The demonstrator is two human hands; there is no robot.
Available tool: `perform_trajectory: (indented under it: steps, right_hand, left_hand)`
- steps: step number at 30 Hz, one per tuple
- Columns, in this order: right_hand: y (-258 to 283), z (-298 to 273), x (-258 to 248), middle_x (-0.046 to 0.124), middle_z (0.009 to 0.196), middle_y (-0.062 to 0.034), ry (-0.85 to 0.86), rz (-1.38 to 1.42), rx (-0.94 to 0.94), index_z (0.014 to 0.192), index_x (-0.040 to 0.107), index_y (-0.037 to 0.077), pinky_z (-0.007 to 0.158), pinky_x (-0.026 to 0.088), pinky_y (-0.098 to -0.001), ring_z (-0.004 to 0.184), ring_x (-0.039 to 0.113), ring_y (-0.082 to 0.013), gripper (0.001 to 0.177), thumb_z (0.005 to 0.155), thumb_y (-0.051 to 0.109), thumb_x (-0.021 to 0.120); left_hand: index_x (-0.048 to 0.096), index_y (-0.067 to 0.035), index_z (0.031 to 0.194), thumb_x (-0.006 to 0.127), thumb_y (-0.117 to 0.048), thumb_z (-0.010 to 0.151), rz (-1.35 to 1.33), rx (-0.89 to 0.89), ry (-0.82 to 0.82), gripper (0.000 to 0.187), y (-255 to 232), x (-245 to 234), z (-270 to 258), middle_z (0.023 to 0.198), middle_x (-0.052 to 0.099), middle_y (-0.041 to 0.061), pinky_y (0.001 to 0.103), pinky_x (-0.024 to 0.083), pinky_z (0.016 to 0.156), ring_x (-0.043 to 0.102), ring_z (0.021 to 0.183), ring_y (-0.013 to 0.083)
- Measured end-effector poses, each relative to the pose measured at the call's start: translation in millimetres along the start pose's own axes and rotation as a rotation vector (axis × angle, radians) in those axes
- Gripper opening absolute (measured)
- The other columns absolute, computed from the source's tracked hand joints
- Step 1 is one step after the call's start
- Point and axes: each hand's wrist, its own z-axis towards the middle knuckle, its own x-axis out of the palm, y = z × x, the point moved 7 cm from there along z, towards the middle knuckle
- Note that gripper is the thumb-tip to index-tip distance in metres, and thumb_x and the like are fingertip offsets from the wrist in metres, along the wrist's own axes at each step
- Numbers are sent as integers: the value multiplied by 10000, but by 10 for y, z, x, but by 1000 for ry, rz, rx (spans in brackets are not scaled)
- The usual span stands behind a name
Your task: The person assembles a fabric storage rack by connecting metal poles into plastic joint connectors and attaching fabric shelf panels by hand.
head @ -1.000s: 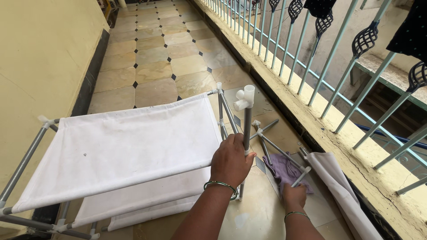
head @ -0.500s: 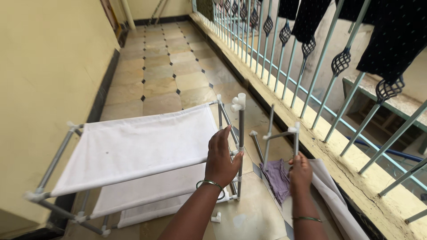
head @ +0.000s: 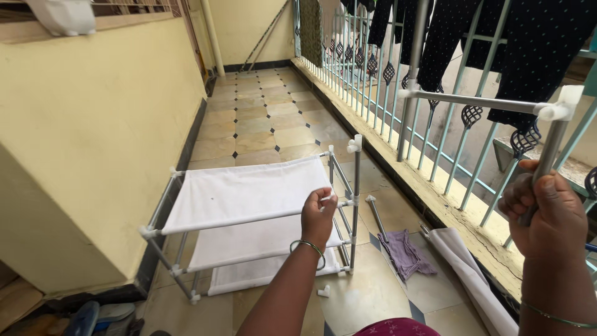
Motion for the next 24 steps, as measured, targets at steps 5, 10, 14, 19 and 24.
perform_trajectory:
  steps: [5,10,14,19,24]
  right_hand:
    - [110,-185,99,416,677,32,195,218,48,1218,582,36,609,347,-300,619,406,-114,320,1179,347,514]
    - [-338,-333,-8,420,690,18,237,498,214,1251,586,-8,581,349,-281,611,419,-113,354,1195,337,528]
    - [-606,-335,7,508,757,-14,412,696,358,1396,555,-41,647,429,-315,685,498,-153,425,1166,315,527]
    - [-609,-71,-221,616,891,-102,370,325,383,1441,509,15,708,493,-351,791,586,-191,482,1007,218,565]
    - [-561,399,-180,668,950,-127,350,275,396,1504,495,97,686,529,-347,822,637,-203,643,880,131,647]
  left_hand:
    - [479,-23,1490,668,-401,960,-38,116,19,678,-564,-262,-30,1498,549,143,344,389,1132,484,1388,207]
    - [284,-53,1572,684,-436,968,-115,136,59,819,-926,-209,-18,1562,415,164,371,363,1162,384,1451,223]
    - [491,-111,1429,654,-425,932,-394,23,202,611,-1153,-88,-82,1207,711,116,284,526,721,669,888,162]
    - [639,-95,1147,682,-342,974,-390,73,203,305,-1231,175,10,833,685,47,215,376,488,468,564,48]
    - [634,-128,1084,682,-274,964,-345,70,325,196,-1146,426,320,771,642,8,195,335,481,489,589,16]
